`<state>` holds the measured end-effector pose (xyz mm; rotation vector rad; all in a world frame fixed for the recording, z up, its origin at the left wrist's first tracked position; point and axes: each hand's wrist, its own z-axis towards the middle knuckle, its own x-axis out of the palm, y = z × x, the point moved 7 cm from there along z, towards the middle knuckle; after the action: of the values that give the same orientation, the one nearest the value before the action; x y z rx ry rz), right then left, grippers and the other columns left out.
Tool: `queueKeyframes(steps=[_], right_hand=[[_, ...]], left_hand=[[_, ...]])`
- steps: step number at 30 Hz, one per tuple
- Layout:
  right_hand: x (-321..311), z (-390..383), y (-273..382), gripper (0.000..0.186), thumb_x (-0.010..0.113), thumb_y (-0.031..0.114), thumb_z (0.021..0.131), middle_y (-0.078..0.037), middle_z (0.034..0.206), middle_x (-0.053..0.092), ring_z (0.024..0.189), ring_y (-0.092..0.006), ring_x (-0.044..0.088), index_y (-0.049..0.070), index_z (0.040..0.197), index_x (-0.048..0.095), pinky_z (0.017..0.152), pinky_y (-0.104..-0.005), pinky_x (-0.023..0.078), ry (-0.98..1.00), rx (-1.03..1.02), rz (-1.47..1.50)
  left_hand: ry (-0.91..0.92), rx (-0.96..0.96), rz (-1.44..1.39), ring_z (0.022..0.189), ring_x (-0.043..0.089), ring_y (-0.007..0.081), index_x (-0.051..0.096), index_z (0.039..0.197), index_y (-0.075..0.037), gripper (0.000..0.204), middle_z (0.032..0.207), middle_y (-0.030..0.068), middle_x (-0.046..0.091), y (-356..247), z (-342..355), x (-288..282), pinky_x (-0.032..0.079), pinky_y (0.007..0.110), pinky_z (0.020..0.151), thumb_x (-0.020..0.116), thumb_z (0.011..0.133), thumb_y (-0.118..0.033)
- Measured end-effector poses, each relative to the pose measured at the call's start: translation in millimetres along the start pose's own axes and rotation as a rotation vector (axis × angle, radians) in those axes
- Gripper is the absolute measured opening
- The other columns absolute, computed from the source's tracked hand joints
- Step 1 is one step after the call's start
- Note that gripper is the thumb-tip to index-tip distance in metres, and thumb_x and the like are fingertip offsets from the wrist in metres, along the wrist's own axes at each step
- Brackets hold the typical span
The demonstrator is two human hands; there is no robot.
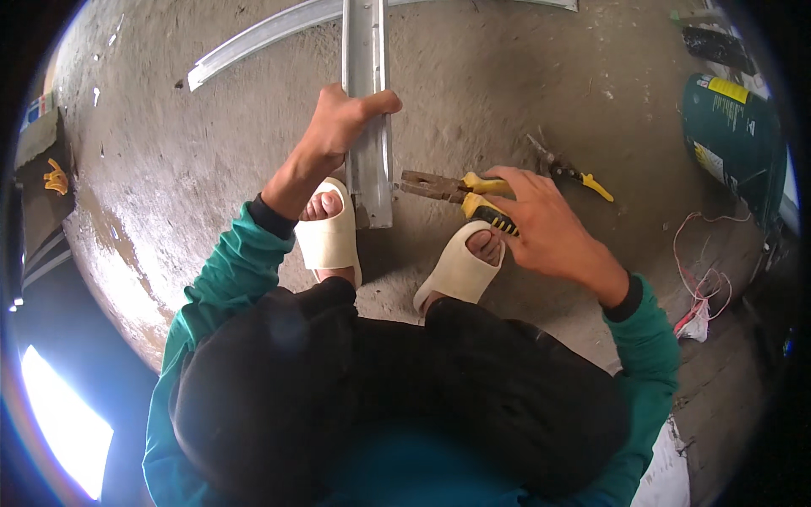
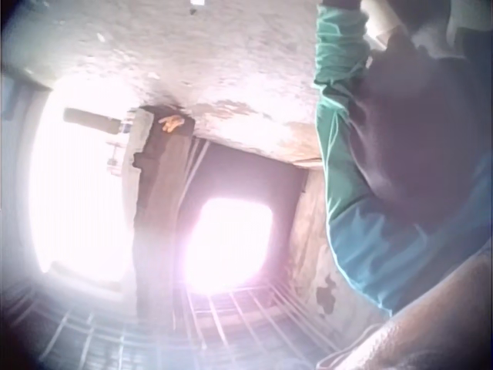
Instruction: The person picks up metal tracks and uses shears to cut into the metal. They then use pliers to bend the edges of the tracks, handling them one at a time.
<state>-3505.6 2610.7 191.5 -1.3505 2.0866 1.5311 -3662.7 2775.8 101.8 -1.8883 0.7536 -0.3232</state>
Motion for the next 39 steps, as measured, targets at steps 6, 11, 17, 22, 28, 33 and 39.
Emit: queueKeyframes(steps=[6,11,17,22,28,33,39], right_hand=[[-7,5,3,0.036,0.067,0.012,0.079,-0.016,0.126,0.047,0.116,-0.0339,0.046,0.005,0.114,0.062,0.096,-0.0432,0.036,0.107,0.021,-0.044],[-1,3,5,0.037,0.067,0.012,0.078,-0.017,0.126,0.047,0.113,-0.0344,0.048,0.006,0.115,0.062,0.093,-0.0434,0.039,0.137,0.039,-0.076],[0,5,9,0.041,0.069,0.009,0.075,-0.014,0.115,0.049,0.104,-0.0338,0.050,0.003,0.114,0.059,0.088,-0.0417,0.041,0.160,0.117,-0.067],[0,4,9,0.040,0.068,0.009,0.076,-0.013,0.104,0.049,0.096,-0.0319,0.052,0.004,0.115,0.058,0.080,-0.0404,0.043,0.155,0.122,-0.091],[7,5,4,0.023,0.063,0.011,0.076,-0.014,0.092,0.049,0.079,-0.0342,0.056,0.001,0.097,0.064,0.069,-0.0448,0.045,0.176,0.144,-0.116],[13,16,-4,0.022,0.066,0.018,0.078,-0.012,0.081,0.053,0.070,-0.0321,0.056,0.000,0.092,0.063,0.065,-0.0415,0.044,0.235,0.008,0.174],[49,17,0,0.029,0.067,0.027,0.082,-0.009,0.073,0.054,0.064,-0.0198,0.051,0.002,0.093,0.056,0.063,-0.0357,0.042,0.435,-0.083,0.879]], left_hand=[[-0.039,-0.055,0.037,0.045,0.041,0.0067,0.054,0.053,0.004,0.033,0.047,0.0004,0.047,1,-2,-2,0.034,0.028,0.040,0.068,0.067,-0.022],[-0.058,-0.166,-0.023,0.044,0.040,0.0077,0.050,0.050,0.004,0.035,0.046,0.0015,0.046,4,-4,2,0.035,0.029,0.040,0.068,0.066,-0.022],[-0.093,-0.204,0.018,0.044,0.041,0.0079,0.049,0.048,0.003,0.037,0.046,0.0025,0.047,2,-5,3,0.036,0.030,0.040,0.068,0.067,-0.023],[-0.108,-0.193,0.035,0.044,0.042,0.0086,0.050,0.049,0.004,0.038,0.047,0.0027,0.049,5,-2,5,0.037,0.029,0.040,0.069,0.066,-0.024],[-0.064,-0.181,0.014,0.046,0.046,0.0098,0.054,0.051,0.005,0.037,0.051,0.0037,0.053,15,4,3,0.039,0.029,0.042,0.070,0.065,-0.026],[0.022,-0.276,-0.225,0.051,0.050,0.0119,0.062,0.062,0.001,0.030,0.060,0.0051,0.057,0,-9,0,0.041,0.028,0.046,0.070,0.064,-0.028],[0.170,-0.301,-0.661,0.054,0.052,0.0123,0.064,0.079,0.002,0.034,0.066,0.0045,0.057,-4,-10,15,0.043,0.028,0.049,0.069,0.067,-0.029]])
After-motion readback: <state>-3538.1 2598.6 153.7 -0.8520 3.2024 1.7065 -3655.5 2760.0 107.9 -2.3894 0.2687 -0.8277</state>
